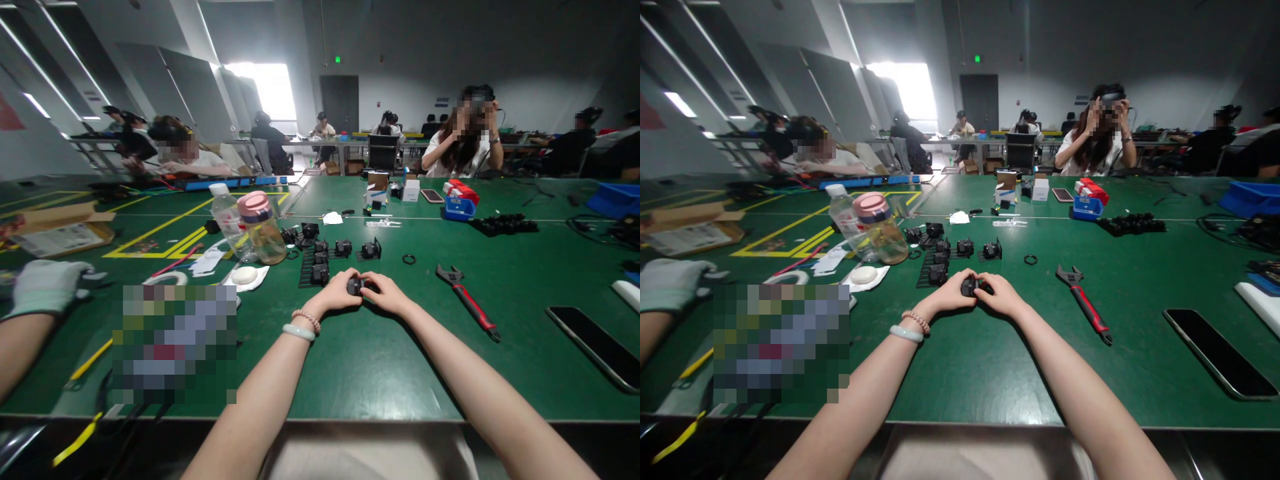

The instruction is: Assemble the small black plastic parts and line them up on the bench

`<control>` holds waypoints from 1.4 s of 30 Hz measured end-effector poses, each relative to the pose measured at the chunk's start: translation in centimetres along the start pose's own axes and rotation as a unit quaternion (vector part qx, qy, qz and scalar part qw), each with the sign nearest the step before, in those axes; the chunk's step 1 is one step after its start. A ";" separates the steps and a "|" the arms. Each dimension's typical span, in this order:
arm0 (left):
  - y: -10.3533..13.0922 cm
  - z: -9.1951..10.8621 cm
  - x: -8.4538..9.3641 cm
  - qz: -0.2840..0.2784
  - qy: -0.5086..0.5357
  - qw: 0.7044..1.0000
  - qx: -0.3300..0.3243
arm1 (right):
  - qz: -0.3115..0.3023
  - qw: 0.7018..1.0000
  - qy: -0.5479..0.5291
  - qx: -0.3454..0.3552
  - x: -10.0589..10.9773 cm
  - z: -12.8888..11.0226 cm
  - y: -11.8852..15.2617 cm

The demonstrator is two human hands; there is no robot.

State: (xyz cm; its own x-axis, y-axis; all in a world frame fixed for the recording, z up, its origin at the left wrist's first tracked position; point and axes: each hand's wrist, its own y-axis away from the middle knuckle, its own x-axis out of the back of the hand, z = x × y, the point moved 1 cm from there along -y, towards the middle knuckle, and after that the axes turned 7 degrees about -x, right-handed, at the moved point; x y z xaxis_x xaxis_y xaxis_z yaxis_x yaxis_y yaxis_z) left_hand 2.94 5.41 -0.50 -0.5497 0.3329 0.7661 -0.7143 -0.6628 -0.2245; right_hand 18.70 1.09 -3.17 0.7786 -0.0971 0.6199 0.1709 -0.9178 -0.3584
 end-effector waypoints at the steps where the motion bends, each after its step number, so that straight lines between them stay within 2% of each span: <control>1: 0.0 0.0 0.0 0.000 -0.001 1.000 0.001 | -0.001 1.000 0.002 -0.001 0.0 0.0 0.0; 10: 0.1 -0.3 0.0 -0.002 -0.016 1.000 -0.013 | 0.001 1.000 0.022 0.000 -0.2 -0.1 -0.1; 19: 0.0 -0.3 -0.1 -0.006 -0.022 1.000 0.005 | -0.002 1.000 0.013 -0.014 -0.1 0.0 -0.1; 28: 0.1 -1.0 -0.3 0.006 -0.038 0.999 -0.036 | -0.001 0.999 0.027 -0.016 -0.3 0.0 -0.1; 42: 0.0 -0.8 -0.4 0.001 -0.042 0.999 -0.010 | 0.001 0.999 0.029 -0.015 -0.3 0.0 0.0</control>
State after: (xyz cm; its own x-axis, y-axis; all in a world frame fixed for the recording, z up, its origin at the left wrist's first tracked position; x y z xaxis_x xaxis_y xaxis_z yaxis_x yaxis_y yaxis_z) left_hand 2.81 5.80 -1.26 -0.5132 0.2744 0.8132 -0.7224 -0.6497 -0.2366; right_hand 18.49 1.16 -3.33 0.7430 -0.1209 0.6583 0.1505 -0.9282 -0.3403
